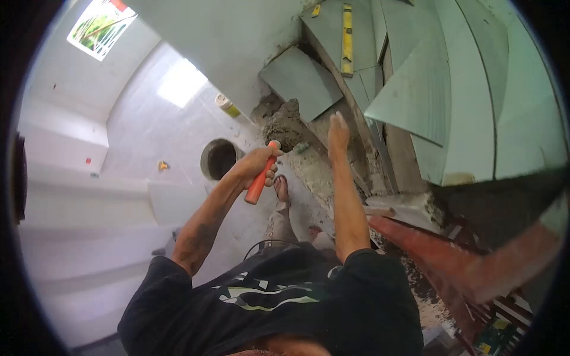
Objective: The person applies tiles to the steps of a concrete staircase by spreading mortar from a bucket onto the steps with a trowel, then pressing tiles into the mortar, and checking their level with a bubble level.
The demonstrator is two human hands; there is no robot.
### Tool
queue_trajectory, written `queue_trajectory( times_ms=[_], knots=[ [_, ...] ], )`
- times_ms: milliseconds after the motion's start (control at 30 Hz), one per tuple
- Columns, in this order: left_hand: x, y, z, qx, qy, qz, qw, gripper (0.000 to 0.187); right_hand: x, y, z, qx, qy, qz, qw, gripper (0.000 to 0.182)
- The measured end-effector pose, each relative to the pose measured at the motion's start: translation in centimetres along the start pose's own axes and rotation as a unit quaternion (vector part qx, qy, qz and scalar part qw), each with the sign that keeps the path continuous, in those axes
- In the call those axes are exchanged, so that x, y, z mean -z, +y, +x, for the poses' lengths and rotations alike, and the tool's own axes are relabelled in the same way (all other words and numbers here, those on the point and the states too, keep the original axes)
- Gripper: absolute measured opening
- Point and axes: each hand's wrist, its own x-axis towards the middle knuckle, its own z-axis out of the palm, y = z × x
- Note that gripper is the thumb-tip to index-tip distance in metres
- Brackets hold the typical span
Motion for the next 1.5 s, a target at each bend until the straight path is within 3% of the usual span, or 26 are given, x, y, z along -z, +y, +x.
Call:
queue_trajectory(
  times_ms=[67, 100, 167, 200, 267, 400, 467, 533, 667, 767, 867, 1100, 1133, 1167, 1200, 1267, 1367, 1433, 1467, 1500],
  knots=[
    [1.6, 4.3, 6.6, 0.004, -0.023, 0.004, 1.000, 0.033, -1.3, -0.3, 7.9, 0.101, 0.055, -0.232, 0.966, 0.072],
    [2.7, 6.1, 9.5, 0.008, -0.031, 0.014, 0.999, 0.033, -2.4, -1.2, 11.1, 0.097, 0.068, -0.230, 0.966, 0.072],
    [4.5, 10.0, 16.2, -0.002, -0.032, 0.000, 0.999, 0.037, -4.4, -3.2, 17.9, 0.137, 0.109, -0.398, 0.901, 0.077],
    [4.6, 13.0, 19.8, -0.006, -0.043, 0.003, 0.999, 0.037, -5.0, -4.3, 22.3, 0.141, 0.119, -0.402, 0.897, 0.077],
    [5.8, 15.8, 24.8, -0.001, -0.027, -0.016, 0.999, 0.043, -6.4, -3.1, 27.6, 0.101, 0.191, -0.504, 0.836, 0.079],
    [6.8, 21.9, 39.7, 0.009, -0.004, -0.111, 0.994, 0.023, -2.8, -1.0, 35.6, 0.042, 0.118, -0.520, 0.845, 0.078],
    [6.9, 24.9, 46.0, -0.025, 0.009, -0.147, 0.989, 0.025, -0.8, 1.7, 38.0, 0.174, 0.091, -0.503, 0.841, 0.074],
    [6.9, 27.0, 52.8, -0.067, -0.003, -0.127, 0.990, 0.029, -1.1, 0.3, 38.7, 0.155, 0.084, -0.470, 0.865, 0.067],
    [4.0, 31.8, 69.2, -0.177, 0.160, -0.053, 0.970, 0.024, -1.1, -1.7, 41.2, 0.136, 0.123, -0.354, 0.917, 0.055],
    [2.7, 33.9, 77.2, -0.092, 0.279, -0.035, 0.955, 0.029, -0.7, -1.2, 42.6, 0.117, 0.137, -0.327, 0.928, 0.052],
    [2.5, 33.5, 79.3, -0.032, 0.353, -0.044, 0.934, 0.034, -0.8, -0.7, 43.0, 0.093, 0.143, -0.314, 0.934, 0.050],
    [3.4, 32.9, 80.9, 0.054, 0.387, -0.048, 0.919, 0.045, -0.8, 0.1, 43.6, 0.120, 0.143, -0.363, 0.913, 0.050],
    [3.7, 33.4, 79.9, 0.042, 0.369, -0.038, 0.928, 0.046, -0.9, 0.2, 43.5, 0.114, 0.152, -0.359, 0.914, 0.050],
    [5.6, 32.2, 77.9, -0.134, 0.162, 0.112, 0.971, 0.041, -0.7, 0.2, 43.8, 0.119, 0.153, -0.377, 0.906, 0.050],
    [6.1, 33.3, 75.6, -0.149, 0.170, 0.053, 0.973, 0.043, -0.5, 0.4, 43.6, 0.118, 0.151, -0.394, 0.899, 0.049],
    [10.4, 34.3, 73.6, -0.071, 0.046, 0.113, 0.990, 0.047, -0.3, 0.6, 43.5, 0.119, 0.152, -0.383, 0.903, 0.049],
    [15.4, 35.3, 70.5, -0.056, 0.062, 0.180, 0.980, 0.039, -0.4, 0.8, 43.5, 0.127, 0.159, -0.369, 0.907, 0.049],
    [18.0, 36.4, 70.5, -0.157, 0.099, 0.499, 0.847, 0.036, -0.2, 1.1, 43.8, 0.138, 0.155, -0.390, 0.897, 0.049],
    [18.6, 37.1, 70.5, -0.163, 0.099, 0.506, 0.841, 0.036, -0.3, 1.2, 43.9, 0.120, 0.165, -0.375, 0.904, 0.051],
    [18.7, 37.8, 70.2, -0.171, 0.113, 0.580, 0.788, 0.037, -0.3, 1.5, 44.1, 0.121, 0.173, -0.369, 0.905, 0.051]
  ],
)
